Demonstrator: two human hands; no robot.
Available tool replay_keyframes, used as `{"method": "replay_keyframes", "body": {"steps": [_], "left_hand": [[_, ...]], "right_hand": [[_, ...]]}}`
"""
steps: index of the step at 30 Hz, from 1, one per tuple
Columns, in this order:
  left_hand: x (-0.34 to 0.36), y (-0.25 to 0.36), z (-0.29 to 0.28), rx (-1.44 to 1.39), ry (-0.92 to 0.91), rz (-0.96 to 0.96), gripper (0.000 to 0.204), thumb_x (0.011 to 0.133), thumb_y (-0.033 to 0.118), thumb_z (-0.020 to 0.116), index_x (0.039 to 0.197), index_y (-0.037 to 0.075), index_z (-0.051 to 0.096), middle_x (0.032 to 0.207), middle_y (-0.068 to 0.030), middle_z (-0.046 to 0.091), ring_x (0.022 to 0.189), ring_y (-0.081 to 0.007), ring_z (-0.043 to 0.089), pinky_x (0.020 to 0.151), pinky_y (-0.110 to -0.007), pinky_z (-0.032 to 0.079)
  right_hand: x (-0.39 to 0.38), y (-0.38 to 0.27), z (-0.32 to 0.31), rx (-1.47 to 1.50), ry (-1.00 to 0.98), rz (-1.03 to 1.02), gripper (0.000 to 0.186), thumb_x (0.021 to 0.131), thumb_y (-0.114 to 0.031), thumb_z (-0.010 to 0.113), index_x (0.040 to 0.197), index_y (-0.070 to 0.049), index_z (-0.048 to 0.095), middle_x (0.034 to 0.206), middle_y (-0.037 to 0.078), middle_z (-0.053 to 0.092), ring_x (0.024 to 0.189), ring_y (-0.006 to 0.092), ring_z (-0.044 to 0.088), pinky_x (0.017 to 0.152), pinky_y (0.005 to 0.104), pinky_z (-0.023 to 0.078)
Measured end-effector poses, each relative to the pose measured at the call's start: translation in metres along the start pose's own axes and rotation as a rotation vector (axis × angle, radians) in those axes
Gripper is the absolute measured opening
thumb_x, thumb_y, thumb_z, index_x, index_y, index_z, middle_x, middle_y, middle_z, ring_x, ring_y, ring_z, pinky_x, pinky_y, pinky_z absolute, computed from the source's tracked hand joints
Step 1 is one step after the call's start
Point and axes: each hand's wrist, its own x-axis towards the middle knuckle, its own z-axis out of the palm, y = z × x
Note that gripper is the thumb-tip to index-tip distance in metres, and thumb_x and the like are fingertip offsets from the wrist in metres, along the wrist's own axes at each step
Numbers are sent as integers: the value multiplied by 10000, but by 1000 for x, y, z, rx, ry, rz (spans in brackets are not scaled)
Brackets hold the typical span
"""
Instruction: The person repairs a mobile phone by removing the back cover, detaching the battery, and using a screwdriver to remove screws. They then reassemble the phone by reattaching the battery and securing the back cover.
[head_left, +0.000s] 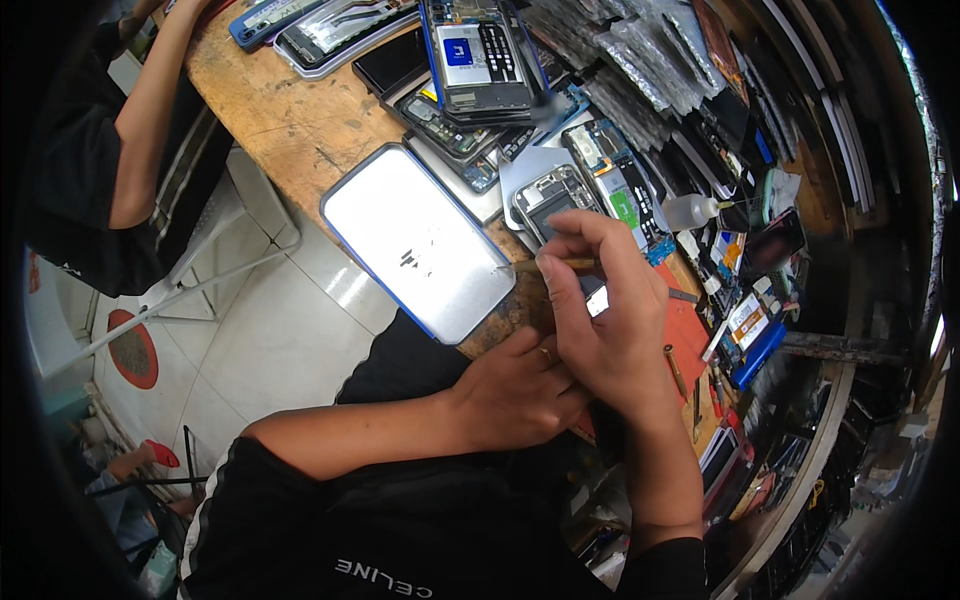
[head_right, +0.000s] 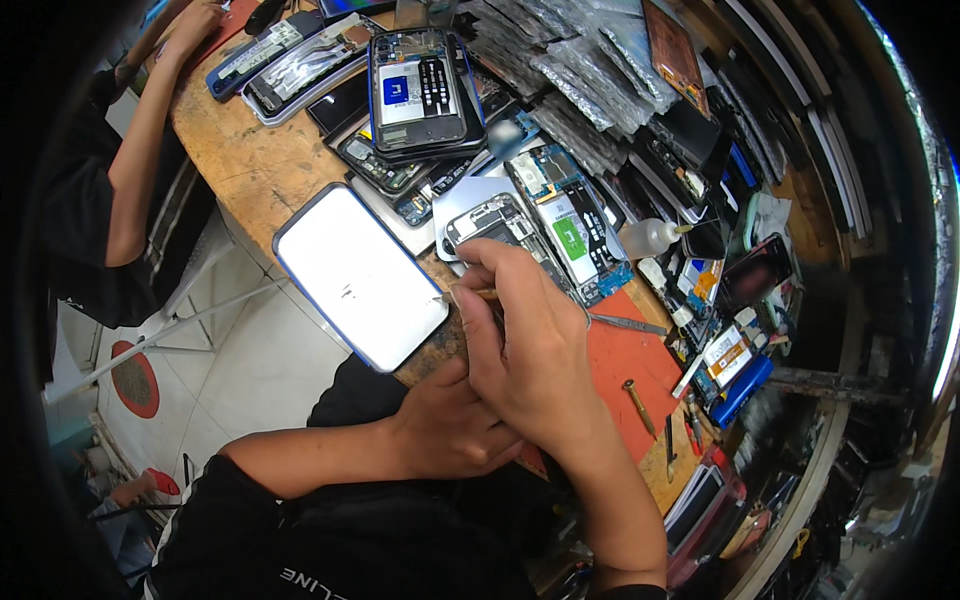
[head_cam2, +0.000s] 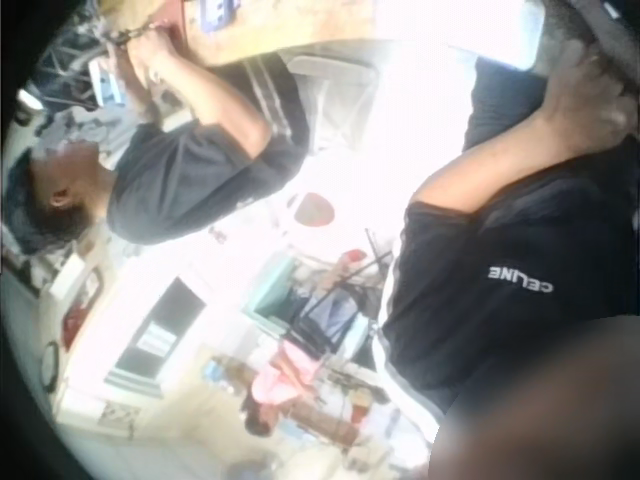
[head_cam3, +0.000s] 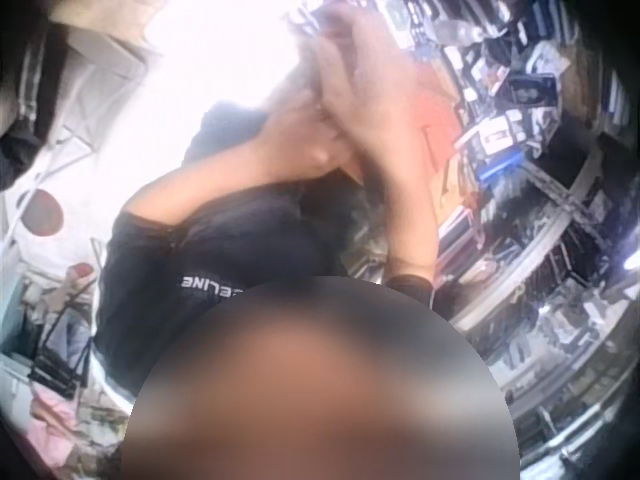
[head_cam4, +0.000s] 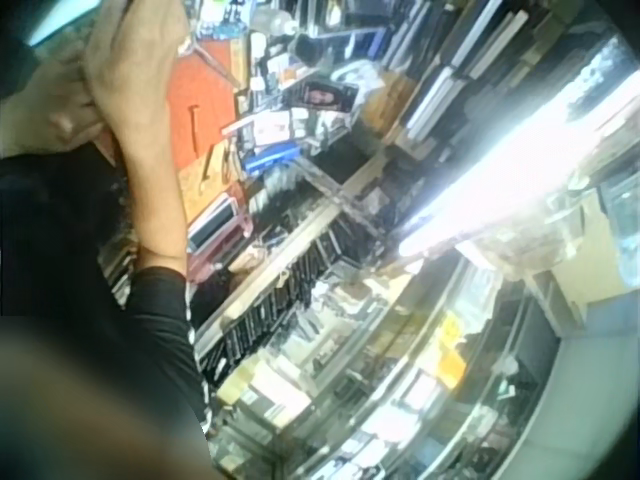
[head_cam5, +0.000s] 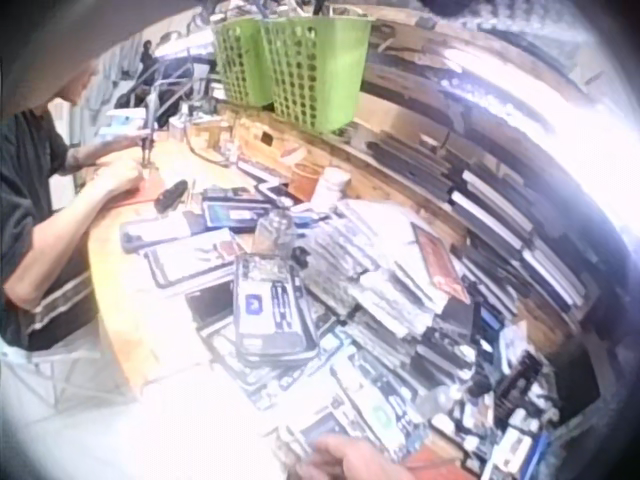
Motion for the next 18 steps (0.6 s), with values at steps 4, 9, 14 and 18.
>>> {"method": "replay_keyframes", "body": {"steps": [4, 9, 14, 18], "left_hand": [[3, 0, 0, -14, -10, -21, 220, 859, 290, 793, 1028, 149, 800, 1090, -40, 721, 1084, -257, 682, 825, -402, 490], [3, 2, -4, 3, -63, -70, 215, 835, 311, 798, 981, 153, 799, 1097, -51, 734, 1018, -250, 679, 781, -394, 497], [14, -2, -7, 3, 22, -20, 204, 797, 287, 809, 933, 135, 807, 1071, -56, 732, 1055, -255, 700, 831, -400, 538], [8, -1, -12, 25, -56, -27, 200, 780, 253, 815, 930, 120, 811, 1076, -53, 737, 1088, -264, 718, 868, -407, 560]], "right_hand": [[-5, -3, -5, -9, 54, 12, 337, 963, 109, 749, 1287, 44, 682, 1058, 171, 760, 936, 281, 807, 813, 369, 635], [-20, -7, -14, 92, 134, 74, 336, 969, 102, 751, 1291, 35, 682, 1058, 164, 766, 956, 270, 814, 820, 366, 638], [-16, 4, 2, 67, 118, 44, 314, 982, 82, 750, 1283, 29, 677, 1064, 167, 769, 963, 280, 816, 821, 367, 645], [-15, 11, 12, 142, 128, 77, 296, 989, 75, 747, 1274, 29, 676, 1069, 167, 771, 970, 277, 817, 829, 363, 651]]}}
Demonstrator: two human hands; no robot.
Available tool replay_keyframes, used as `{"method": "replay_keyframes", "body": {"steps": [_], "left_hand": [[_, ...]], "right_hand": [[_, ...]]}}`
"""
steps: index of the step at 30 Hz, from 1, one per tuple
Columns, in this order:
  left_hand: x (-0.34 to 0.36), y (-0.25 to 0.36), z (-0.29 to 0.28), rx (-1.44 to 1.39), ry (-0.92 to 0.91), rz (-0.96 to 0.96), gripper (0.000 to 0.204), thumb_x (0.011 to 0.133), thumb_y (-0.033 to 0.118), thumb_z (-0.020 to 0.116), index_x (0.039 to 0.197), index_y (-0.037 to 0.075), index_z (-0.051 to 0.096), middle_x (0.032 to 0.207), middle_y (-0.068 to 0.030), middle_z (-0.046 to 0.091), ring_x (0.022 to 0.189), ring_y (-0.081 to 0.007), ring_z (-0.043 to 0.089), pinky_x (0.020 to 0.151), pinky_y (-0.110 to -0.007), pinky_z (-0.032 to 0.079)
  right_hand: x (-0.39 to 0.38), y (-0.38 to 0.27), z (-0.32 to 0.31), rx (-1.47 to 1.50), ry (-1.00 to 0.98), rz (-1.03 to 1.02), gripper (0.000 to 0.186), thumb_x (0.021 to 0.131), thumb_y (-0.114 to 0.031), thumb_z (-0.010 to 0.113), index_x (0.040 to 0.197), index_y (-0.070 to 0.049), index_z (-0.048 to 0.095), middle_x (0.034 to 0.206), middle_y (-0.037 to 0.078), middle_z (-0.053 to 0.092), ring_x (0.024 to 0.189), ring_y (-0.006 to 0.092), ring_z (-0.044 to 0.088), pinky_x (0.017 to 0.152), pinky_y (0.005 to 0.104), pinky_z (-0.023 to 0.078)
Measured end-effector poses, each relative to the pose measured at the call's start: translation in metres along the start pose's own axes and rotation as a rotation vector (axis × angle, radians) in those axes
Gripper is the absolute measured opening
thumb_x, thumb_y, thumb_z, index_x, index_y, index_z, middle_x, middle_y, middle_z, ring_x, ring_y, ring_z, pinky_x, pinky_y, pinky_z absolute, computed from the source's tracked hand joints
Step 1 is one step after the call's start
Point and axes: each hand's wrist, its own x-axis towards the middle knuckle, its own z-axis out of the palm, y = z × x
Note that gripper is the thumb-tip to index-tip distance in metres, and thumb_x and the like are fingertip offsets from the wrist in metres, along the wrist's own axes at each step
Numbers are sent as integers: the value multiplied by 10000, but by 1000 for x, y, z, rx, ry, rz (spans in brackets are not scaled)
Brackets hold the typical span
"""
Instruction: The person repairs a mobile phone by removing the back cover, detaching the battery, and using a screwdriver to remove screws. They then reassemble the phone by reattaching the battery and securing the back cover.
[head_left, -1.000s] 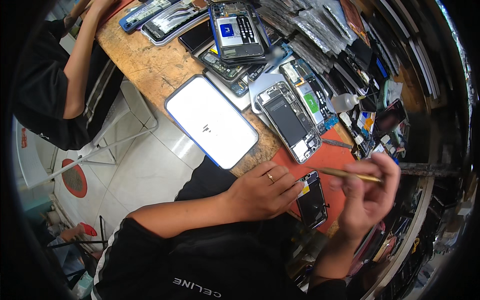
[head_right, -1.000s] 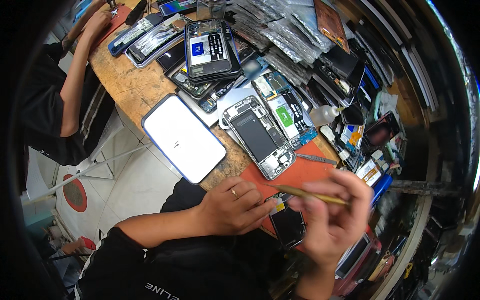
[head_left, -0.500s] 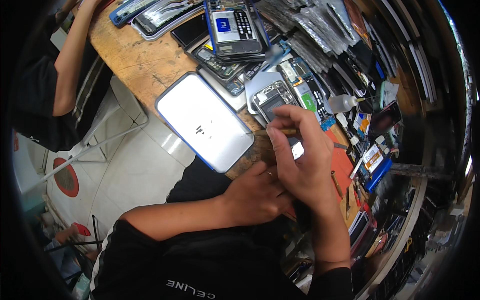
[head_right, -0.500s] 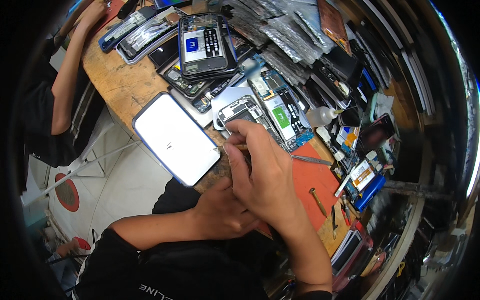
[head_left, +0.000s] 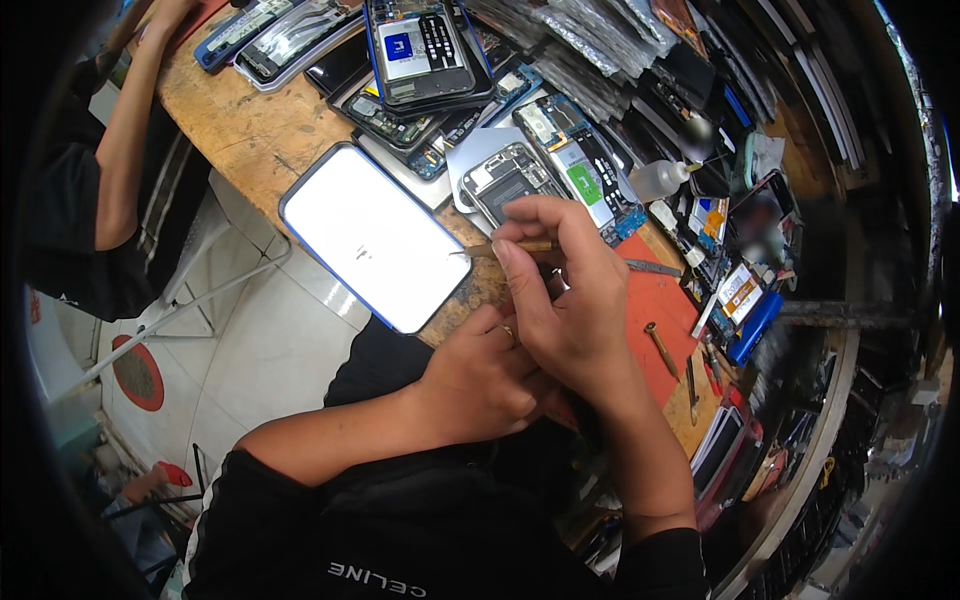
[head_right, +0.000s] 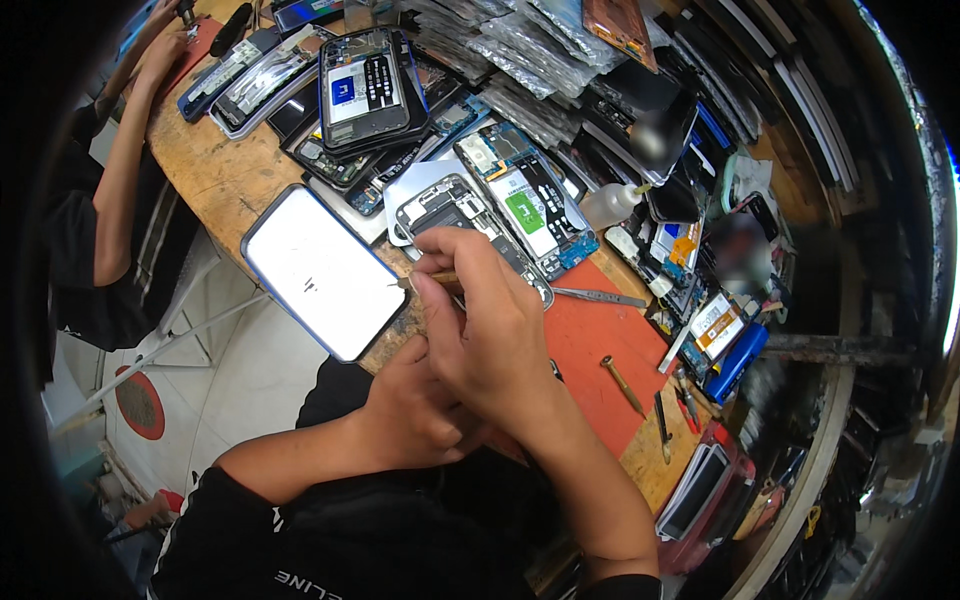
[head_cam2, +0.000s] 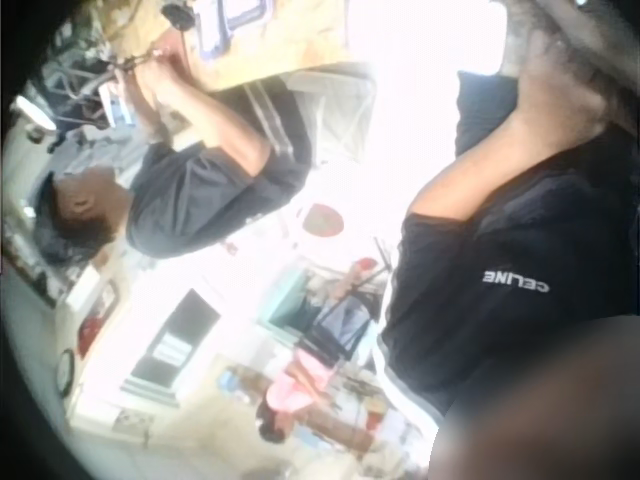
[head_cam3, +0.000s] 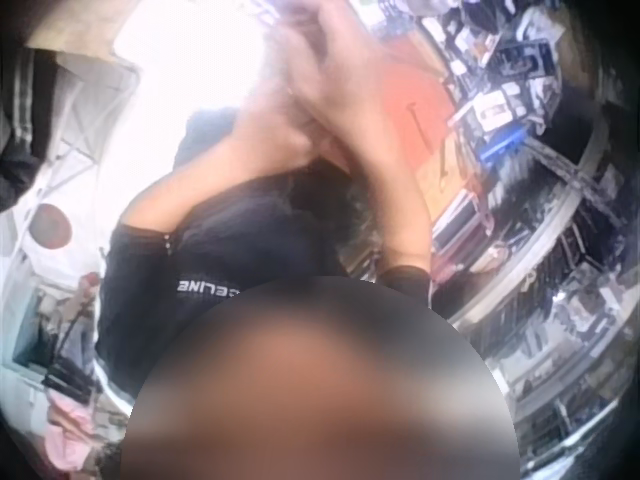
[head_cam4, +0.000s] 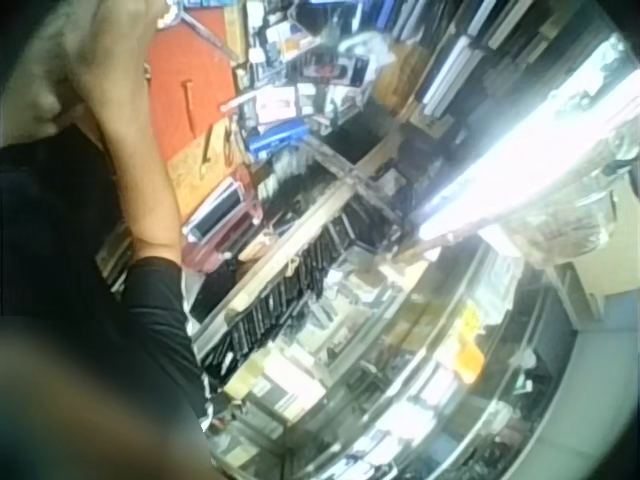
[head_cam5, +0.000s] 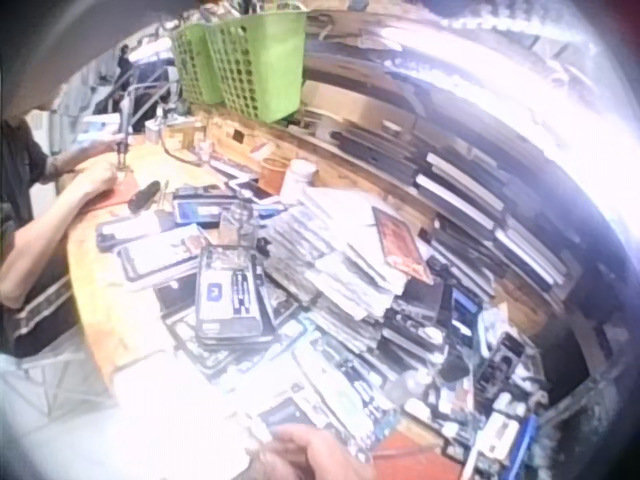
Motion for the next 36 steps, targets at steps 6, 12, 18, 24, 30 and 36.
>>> {"method": "replay_keyframes", "body": {"steps": [6, 12, 18, 24, 30, 36], "left_hand": [[3, 3, 7, -24, 5, -61, 215, 779, 241, 824, 983, 173, 825, 978, 7, 690, 922, -223, 683, 747, -400, 504], [10, 6, -2, 55, -66, -66, 308, 738, 224, 885, 1044, 215, 860, 829, 47, 561, 759, -199, 572, 666, -417, 410], [17, 8, -12, 19, -149, -76, 317, 795, 195, 895, 1110, 164, 864, 802, 25, 524, 757, -200, 553, 705, -396, 382], [20, 10, -14, -12, -128, -105, 306, 781, 193, 914, 1082, 154, 872, 779, 26, 533, 738, -201, 548, 704, -397, 374], [16, 8, -11, 10, -117, -78, 301, 795, 205, 916, 1090, 160, 877, 770, 35, 537, 731, -195, 538, 704, -391, 361], [18, 8, -12, 33, -133, -69, 302, 795, 210, 917, 1091, 166, 883, 760, 41, 530, 725, -188, 533, 704, -386, 360]], "right_hand": [[-9, -19, -28, -3, 55, 20, 305, 975, 85, 767, 1266, 60, 678, 1080, 164, 777, 980, 251, 820, 846, 348, 654], [-55, -40, -86, 42, 145, 268, 311, 994, 56, 793, 1283, 68, 680, 1093, 130, 783, 986, 169, 793, 864, 288, 625], [-92, -35, -102, 67, 193, 447, 323, 1019, 30, 791, 1310, 65, 655, 1069, 120, 774, 989, 134, 764, 847, 246, 601], [-102, -32, -96, 137, 191, 460, 314, 1019, 48, 772, 1307, 71, 647, 1072, 124, 784, 988, 134, 777, 821, 245, 620], [-105, -25, -95, 105, 162, 384, 301, 1011, 62, 761, 1293, 74, 655, 1086, 133, 790, 1008, 152, 794, 870, 276, 642], [-105, -22, -95, 89, 165, 333, 292, 1005, 62, 764, 1278, 77, 663, 1086, 130, 791, 1006, 162, 803, 876, 286, 645]]}}
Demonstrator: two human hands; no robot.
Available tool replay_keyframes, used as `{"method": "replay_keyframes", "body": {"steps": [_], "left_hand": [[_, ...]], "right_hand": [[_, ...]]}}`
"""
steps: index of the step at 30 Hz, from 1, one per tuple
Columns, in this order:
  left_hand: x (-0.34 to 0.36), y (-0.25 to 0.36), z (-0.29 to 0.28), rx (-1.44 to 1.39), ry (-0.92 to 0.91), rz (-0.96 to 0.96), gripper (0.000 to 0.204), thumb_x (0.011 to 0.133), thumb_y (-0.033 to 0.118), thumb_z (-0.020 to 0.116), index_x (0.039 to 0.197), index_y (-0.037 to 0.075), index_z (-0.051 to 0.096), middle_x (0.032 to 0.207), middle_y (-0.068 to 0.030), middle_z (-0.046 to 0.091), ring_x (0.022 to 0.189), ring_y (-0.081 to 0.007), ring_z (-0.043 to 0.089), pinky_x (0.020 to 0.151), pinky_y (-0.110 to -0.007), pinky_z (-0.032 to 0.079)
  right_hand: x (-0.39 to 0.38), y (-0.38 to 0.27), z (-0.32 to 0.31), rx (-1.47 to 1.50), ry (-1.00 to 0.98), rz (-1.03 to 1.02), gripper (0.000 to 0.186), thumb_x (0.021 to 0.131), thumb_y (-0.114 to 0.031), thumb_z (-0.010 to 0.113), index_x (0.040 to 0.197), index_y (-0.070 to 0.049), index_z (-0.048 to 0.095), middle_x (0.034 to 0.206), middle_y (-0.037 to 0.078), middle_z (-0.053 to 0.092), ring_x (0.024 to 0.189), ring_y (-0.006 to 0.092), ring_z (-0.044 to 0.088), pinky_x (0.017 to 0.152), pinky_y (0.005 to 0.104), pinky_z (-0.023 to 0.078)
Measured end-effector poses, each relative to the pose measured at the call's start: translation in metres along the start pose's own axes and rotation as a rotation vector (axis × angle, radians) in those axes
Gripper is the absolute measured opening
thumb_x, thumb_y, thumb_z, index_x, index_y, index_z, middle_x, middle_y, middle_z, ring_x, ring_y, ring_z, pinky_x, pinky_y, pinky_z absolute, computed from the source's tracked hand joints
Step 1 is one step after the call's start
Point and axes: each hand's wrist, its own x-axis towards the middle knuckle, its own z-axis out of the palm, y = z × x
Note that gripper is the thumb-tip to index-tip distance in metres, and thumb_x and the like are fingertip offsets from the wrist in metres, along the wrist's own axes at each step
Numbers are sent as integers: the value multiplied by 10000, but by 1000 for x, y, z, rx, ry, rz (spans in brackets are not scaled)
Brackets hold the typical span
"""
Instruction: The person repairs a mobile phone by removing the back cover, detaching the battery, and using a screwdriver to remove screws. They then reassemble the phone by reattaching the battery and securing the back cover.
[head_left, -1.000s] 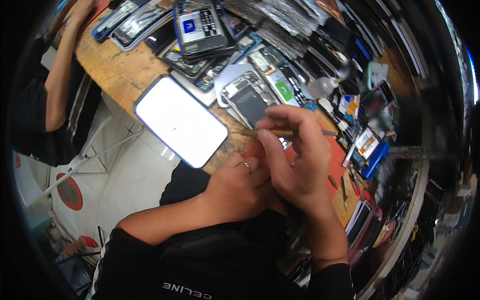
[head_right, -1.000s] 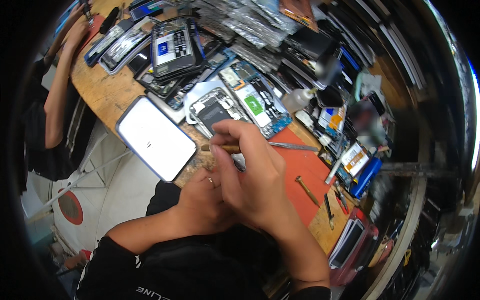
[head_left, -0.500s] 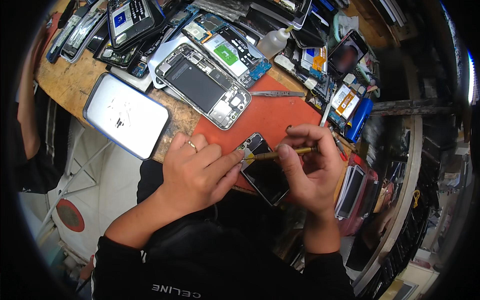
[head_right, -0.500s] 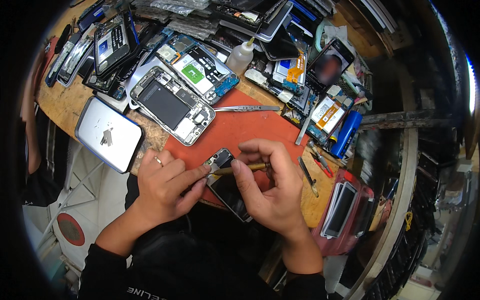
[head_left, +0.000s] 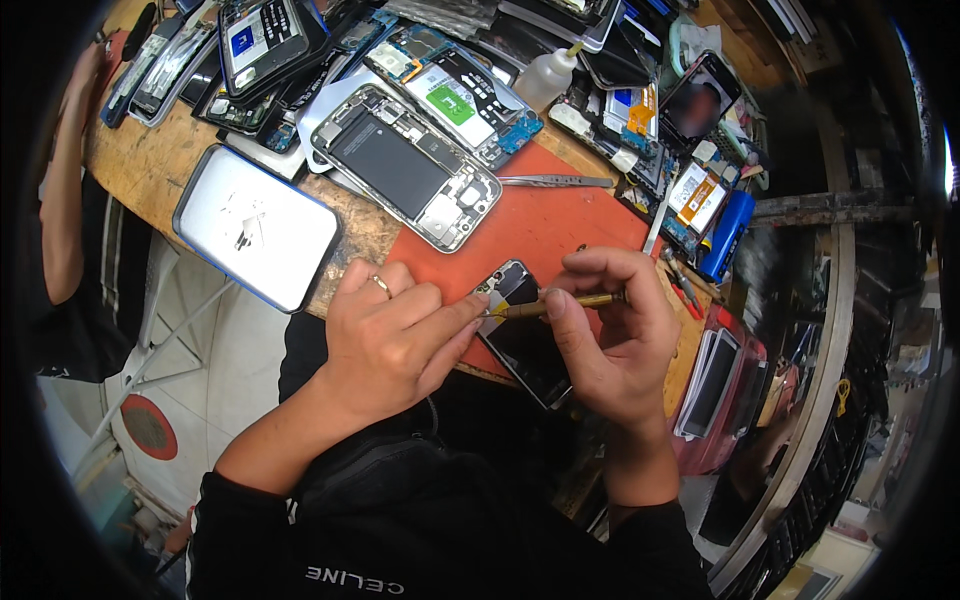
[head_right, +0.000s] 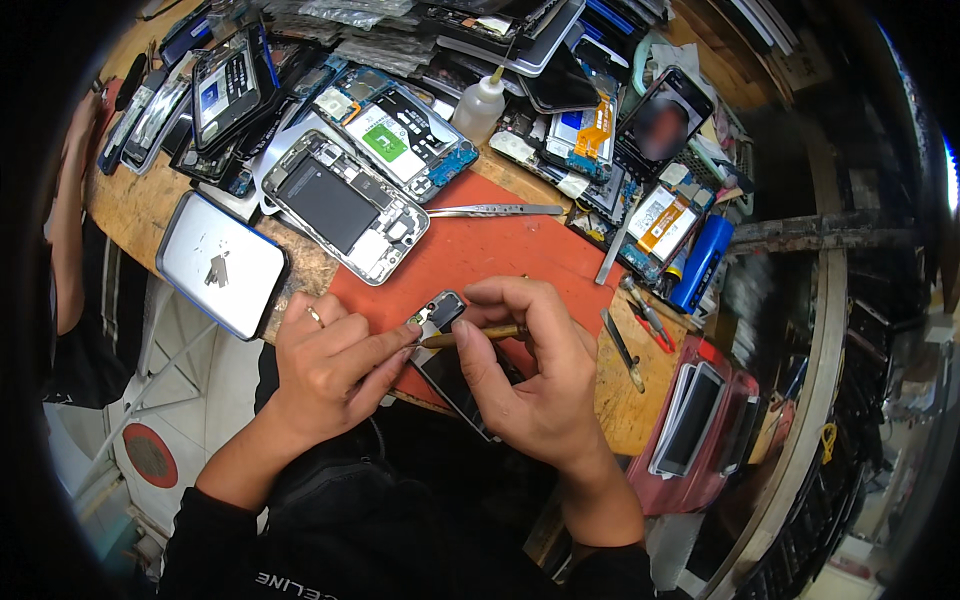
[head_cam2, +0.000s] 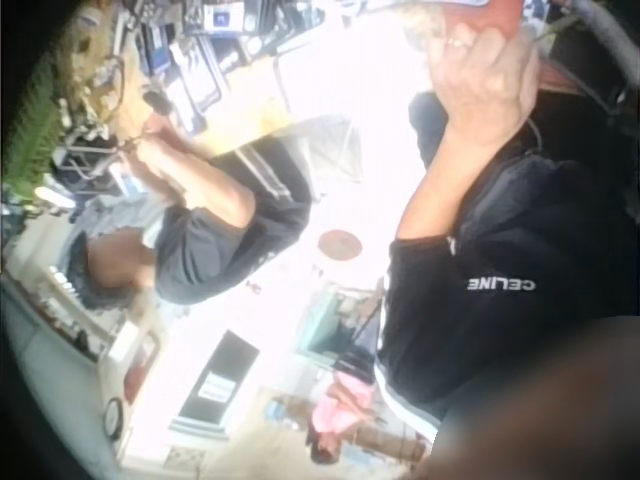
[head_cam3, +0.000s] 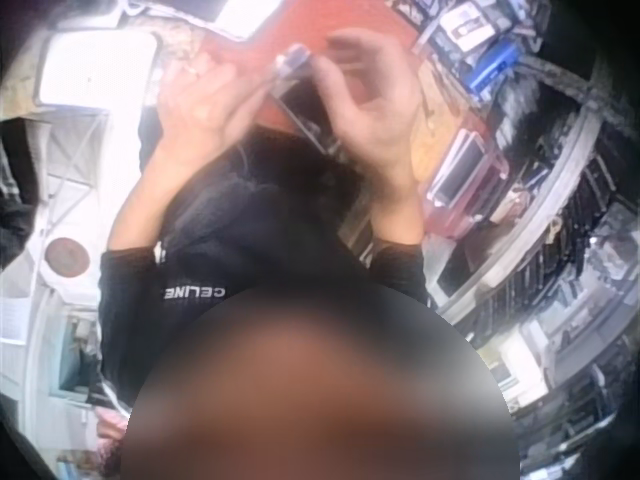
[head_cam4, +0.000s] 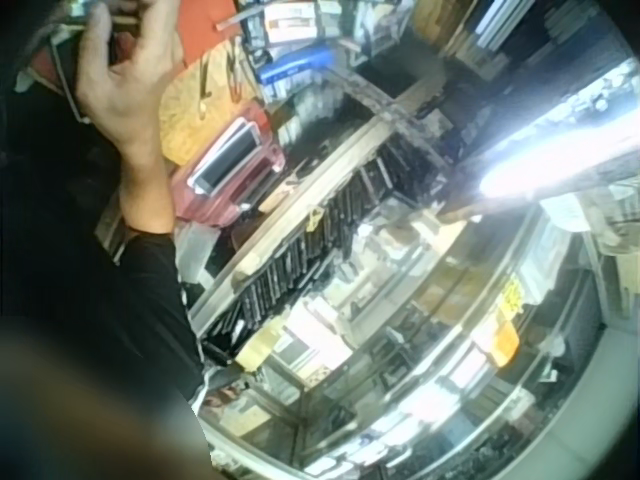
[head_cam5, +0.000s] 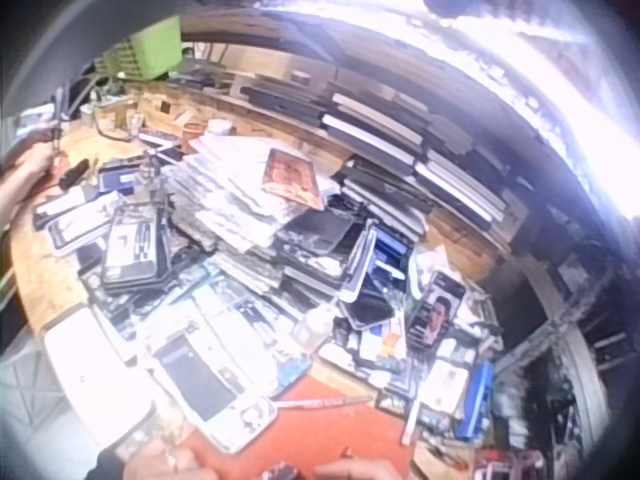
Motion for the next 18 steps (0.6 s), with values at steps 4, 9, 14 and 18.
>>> {"method": "replay_keyframes", "body": {"steps": [4, 9, 14, 18], "left_hand": [[-1, 0, 1, 4, 1, 0, 311, 791, 213, 918, 1097, 168, 887, 756, 44, 525, 723, -185, 528, 703, -385, 359], [-1, 0, 1, 0, -1, -5, 325, 788, 213, 921, 1109, 172, 890, 749, 44, 515, 721, -185, 521, 703, -386, 355], [-1, 0, 0, -10, -6, -11, 332, 789, 211, 922, 1117, 175, 891, 744, 44, 509, 714, -186, 514, 703, -385, 348], [0, 0, 0, -17, 0, -12, 331, 791, 210, 923, 1119, 175, 892, 738, 45, 507, 709, -185, 509, 702, -384, 344]], "right_hand": [[2, 0, -1, -41, -15, -46, 292, 1002, 64, 764, 1275, 79, 664, 1086, 133, 794, 999, 169, 807, 874, 289, 646], [0, -1, 0, -20, -4, 0, 290, 999, 68, 761, 1272, 79, 665, 1083, 137, 799, 998, 173, 811, 874, 292, 647], [1, 0, -1, -47, -19, -44, 292, 994, 75, 760, 1271, 78, 666, 1078, 138, 800, 995, 179, 816, 871, 293, 647], [2, 0, -1, -52, -22, -60, 293, 990, 80, 759, 1268, 76, 668, 1080, 138, 797, 988, 188, 821, 864, 294, 647]]}}
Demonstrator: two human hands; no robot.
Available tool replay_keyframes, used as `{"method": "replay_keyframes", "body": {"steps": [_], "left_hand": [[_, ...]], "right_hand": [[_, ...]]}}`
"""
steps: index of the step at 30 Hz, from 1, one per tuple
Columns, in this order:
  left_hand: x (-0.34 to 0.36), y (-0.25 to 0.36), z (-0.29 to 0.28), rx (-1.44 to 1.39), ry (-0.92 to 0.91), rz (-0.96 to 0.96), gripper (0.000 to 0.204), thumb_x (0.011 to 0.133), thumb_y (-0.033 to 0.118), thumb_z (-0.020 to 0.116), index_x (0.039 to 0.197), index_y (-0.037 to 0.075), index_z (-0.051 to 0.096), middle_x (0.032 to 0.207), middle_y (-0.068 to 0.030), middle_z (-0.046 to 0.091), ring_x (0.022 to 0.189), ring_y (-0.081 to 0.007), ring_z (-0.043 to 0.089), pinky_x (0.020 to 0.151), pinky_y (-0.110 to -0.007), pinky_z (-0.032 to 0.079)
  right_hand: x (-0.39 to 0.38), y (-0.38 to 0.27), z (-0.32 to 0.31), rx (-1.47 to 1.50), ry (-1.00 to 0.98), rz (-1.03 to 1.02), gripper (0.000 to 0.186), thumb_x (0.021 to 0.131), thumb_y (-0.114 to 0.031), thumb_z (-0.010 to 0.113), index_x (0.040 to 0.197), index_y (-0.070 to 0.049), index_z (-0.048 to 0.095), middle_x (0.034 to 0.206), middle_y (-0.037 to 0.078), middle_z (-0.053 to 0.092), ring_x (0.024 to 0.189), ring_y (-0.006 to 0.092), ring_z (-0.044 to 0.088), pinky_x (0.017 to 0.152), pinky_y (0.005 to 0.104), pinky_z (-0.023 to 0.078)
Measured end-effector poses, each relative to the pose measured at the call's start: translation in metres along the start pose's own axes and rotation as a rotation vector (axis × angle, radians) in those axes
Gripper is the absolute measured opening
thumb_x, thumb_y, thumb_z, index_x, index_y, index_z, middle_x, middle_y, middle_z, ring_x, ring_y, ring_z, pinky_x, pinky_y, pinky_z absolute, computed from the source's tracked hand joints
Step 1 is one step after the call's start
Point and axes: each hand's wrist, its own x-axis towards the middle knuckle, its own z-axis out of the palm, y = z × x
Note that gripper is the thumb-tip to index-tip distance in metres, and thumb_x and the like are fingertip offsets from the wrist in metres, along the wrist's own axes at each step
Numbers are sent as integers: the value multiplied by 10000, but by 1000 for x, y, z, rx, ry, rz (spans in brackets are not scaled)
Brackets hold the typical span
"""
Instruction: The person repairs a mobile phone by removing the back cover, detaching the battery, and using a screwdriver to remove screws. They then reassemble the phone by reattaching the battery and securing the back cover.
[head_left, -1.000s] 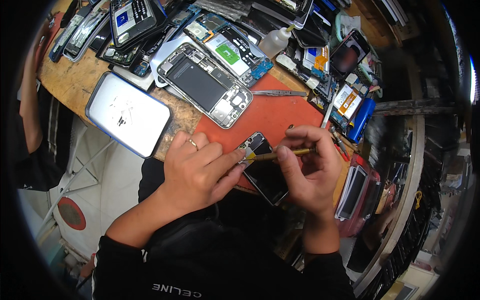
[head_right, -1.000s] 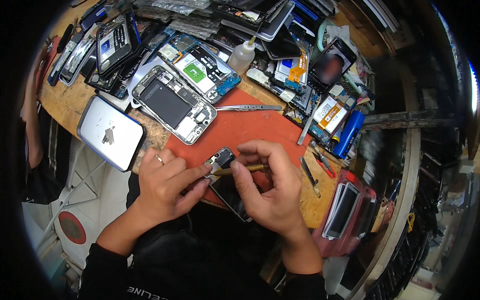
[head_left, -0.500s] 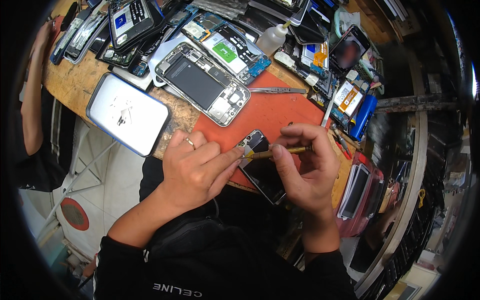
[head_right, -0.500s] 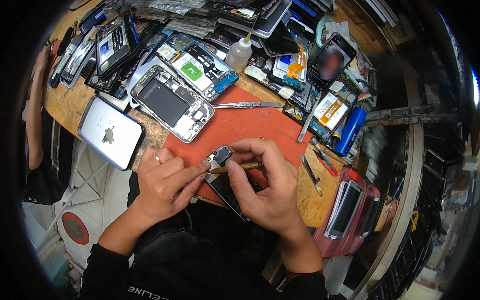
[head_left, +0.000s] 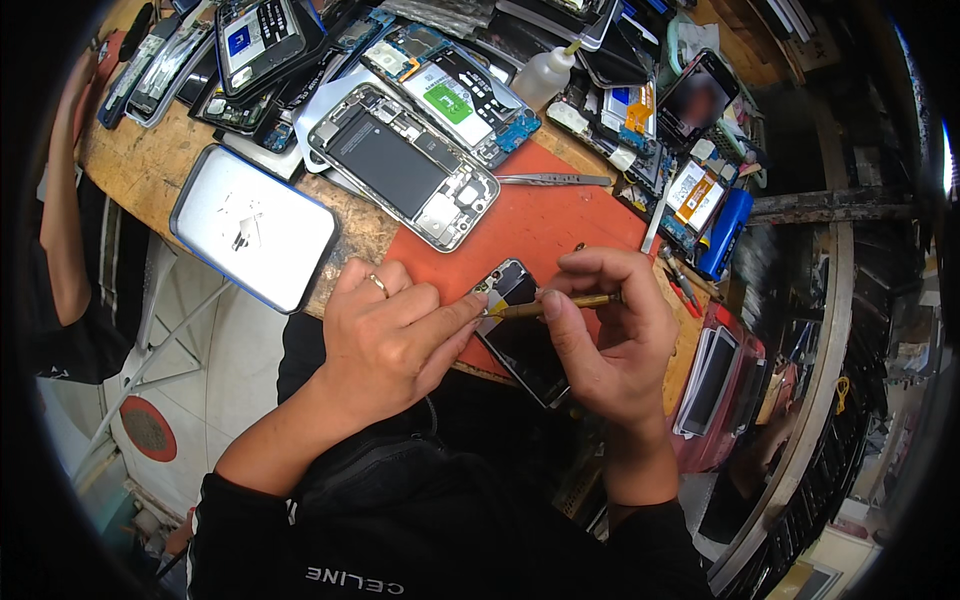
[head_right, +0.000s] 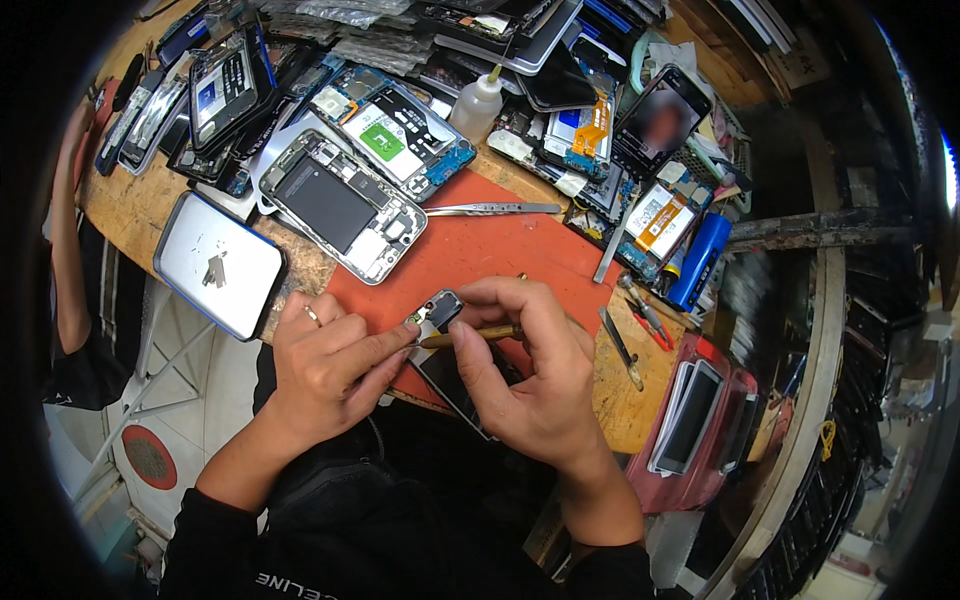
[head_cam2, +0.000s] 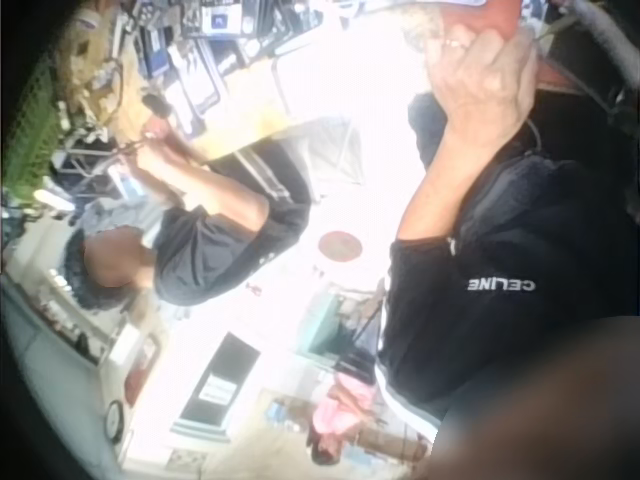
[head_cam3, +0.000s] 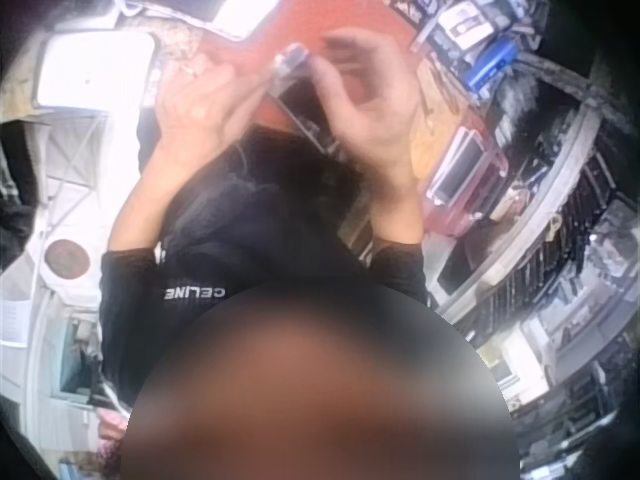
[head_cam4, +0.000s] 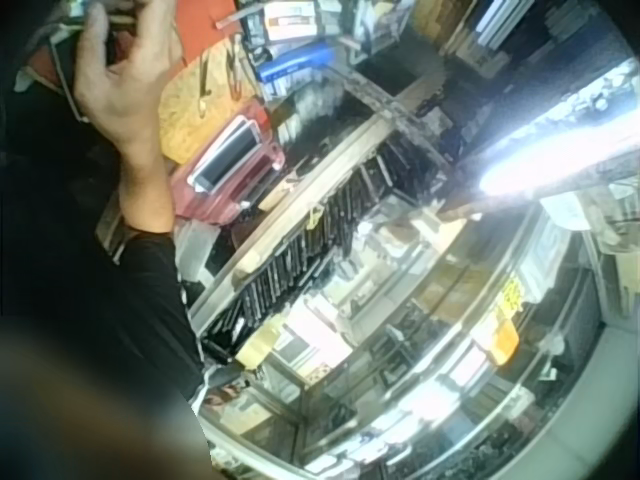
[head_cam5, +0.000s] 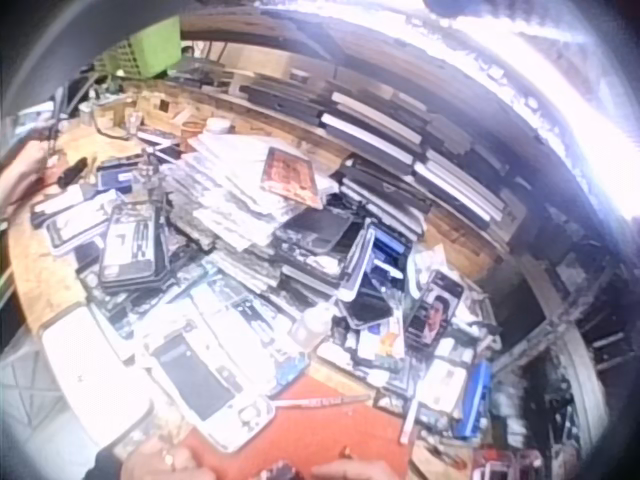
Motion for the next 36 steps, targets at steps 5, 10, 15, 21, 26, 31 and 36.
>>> {"method": "replay_keyframes", "body": {"steps": [5, 10, 15, 21, 26, 31, 36], "left_hand": [[-1, 0, 1, -2, 13, -2, 323, 794, 205, 922, 1114, 175, 893, 736, 47, 510, 709, -182, 509, 701, -379, 342], [-1, 0, 1, -3, 14, -1, 318, 796, 203, 921, 1111, 175, 893, 740, 49, 518, 710, -179, 511, 699, -377, 341], [-1, 0, 0, -2, 7, -4, 320, 798, 208, 920, 1115, 173, 892, 742, 49, 522, 710, -178, 513, 699, -377, 341], [0, 1, 0, 3, 8, -4, 315, 800, 216, 925, 1111, 171, 892, 738, 49, 522, 707, -176, 514, 696, -378, 342], [0, 1, 1, 4, 21, -5, 316, 794, 220, 932, 1104, 172, 892, 731, 45, 522, 702, -177, 516, 694, -379, 341], [0, 1, 0, 0, 19, -3, 316, 795, 222, 934, 1104, 173, 891, 731, 43, 522, 701, -178, 519, 695, -379, 343], [0, 1, 2, -13, 27, -9, 308, 798, 229, 932, 1099, 178, 888, 734, 42, 516, 704, -183, 518, 695, -382, 346]], "right_hand": [[1, -1, 0, -25, -3, -15, 295, 981, 85, 762, 1262, 75, 673, 1079, 139, 793, 979, 196, 825, 852, 296, 645], [1, -2, 0, -39, -7, -45, 291, 975, 88, 765, 1254, 79, 681, 1083, 140, 791, 972, 200, 825, 848, 302, 639], [1, -3, 0, -42, -6, -35, 292, 972, 89, 765, 1253, 80, 684, 1081, 144, 788, 973, 203, 824, 850, 304, 637], [0, -2, 1, -58, -5, -43, 301, 968, 93, 767, 1256, 78, 685, 1078, 146, 784, 973, 203, 823, 847, 302, 634], [1, -3, 2, -70, 0, -49, 304, 963, 96, 771, 1255, 75, 687, 1070, 149, 782, 962, 205, 821, 840, 304, 631], [0, -4, 3, -84, 11, -54, 298, 958, 97, 776, 1243, 71, 693, 1071, 149, 782, 956, 206, 819, 838, 310, 632], [0, -5, 2, -74, 10, -50, 300, 958, 96, 777, 1246, 72, 696, 1079, 151, 783, 951, 209, 820, 836, 313, 635]]}}
